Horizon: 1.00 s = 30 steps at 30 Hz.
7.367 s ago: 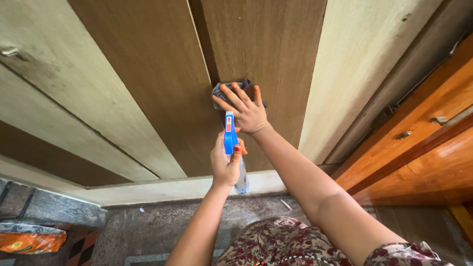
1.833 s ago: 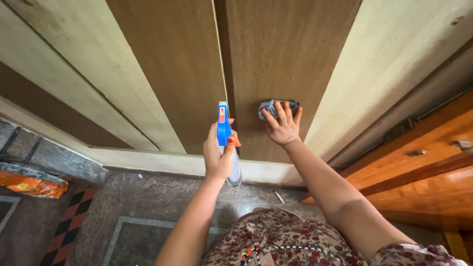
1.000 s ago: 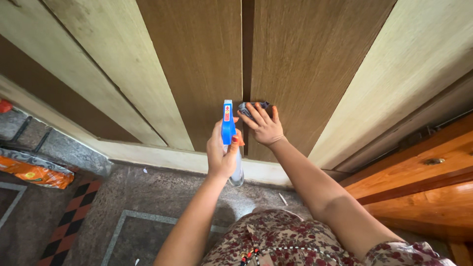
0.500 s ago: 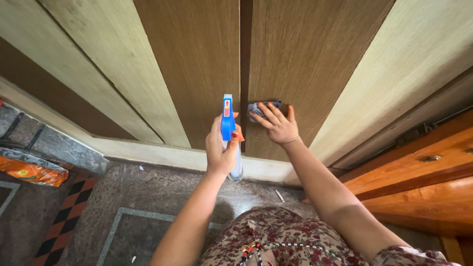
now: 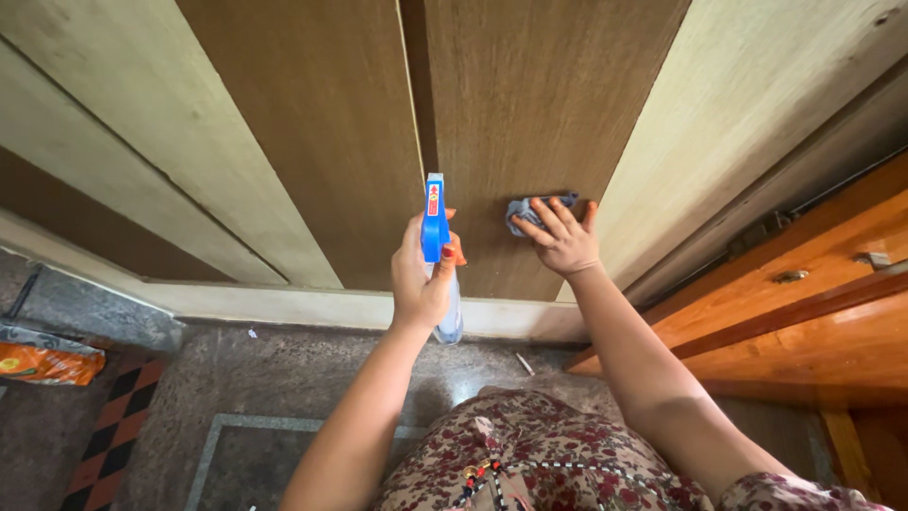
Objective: The person sprays a cleaning solution onto a wooden cabinet door and wipes it with a cloth. They repeatedly spray and wipe the same vertical section of the door, moving the cloth up and down to clean the surface.
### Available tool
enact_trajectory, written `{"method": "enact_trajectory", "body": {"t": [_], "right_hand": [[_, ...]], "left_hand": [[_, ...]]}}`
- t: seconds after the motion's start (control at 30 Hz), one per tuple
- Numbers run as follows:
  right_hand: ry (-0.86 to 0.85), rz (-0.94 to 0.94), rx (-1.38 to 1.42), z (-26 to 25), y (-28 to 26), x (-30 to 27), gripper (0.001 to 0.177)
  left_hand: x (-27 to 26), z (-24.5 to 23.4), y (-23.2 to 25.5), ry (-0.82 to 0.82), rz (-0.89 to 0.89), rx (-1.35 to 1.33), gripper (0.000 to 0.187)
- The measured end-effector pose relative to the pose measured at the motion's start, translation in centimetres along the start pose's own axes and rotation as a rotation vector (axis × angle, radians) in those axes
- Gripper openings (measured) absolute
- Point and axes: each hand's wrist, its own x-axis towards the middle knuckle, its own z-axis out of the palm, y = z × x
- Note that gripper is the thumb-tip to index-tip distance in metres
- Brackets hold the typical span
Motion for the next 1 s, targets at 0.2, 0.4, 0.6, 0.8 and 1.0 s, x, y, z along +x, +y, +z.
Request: {"method": "enact_trajectory", "body": {"t": [0.2,0.4,0.6,0.8,1.0], "right_hand": [[0.038,0.055,-0.015,-0.6,3.1,-2.6,0.050],[0.056,0.135,-0.045,-0.6,6.2,-5.5,0.048],[0.116,0.240,-0.047,-0.3,9.0,-8.4,0.059],[0.111,0.367,-0.022,-0.9,11.4,-11.1,0.061],[0.118,0.420,-0.001,-0.7,11.4,-11.5,0.058]], "left_hand": [[0.6,1.0,-0.1,-0.019,0.010,0.009,0.076],[1.1,2.1,-0.3,-0.039,-0.009,0.025,0.079],[1.7,3.0,-0.4,-0.066,-0.003,0.035,0.081],[2.2,3.7,-0.6,-0.083,-0.005,0.009,0.081],[2.4,4.3,-0.7,-0.092,-0.017,-0.001,0.081]]}}
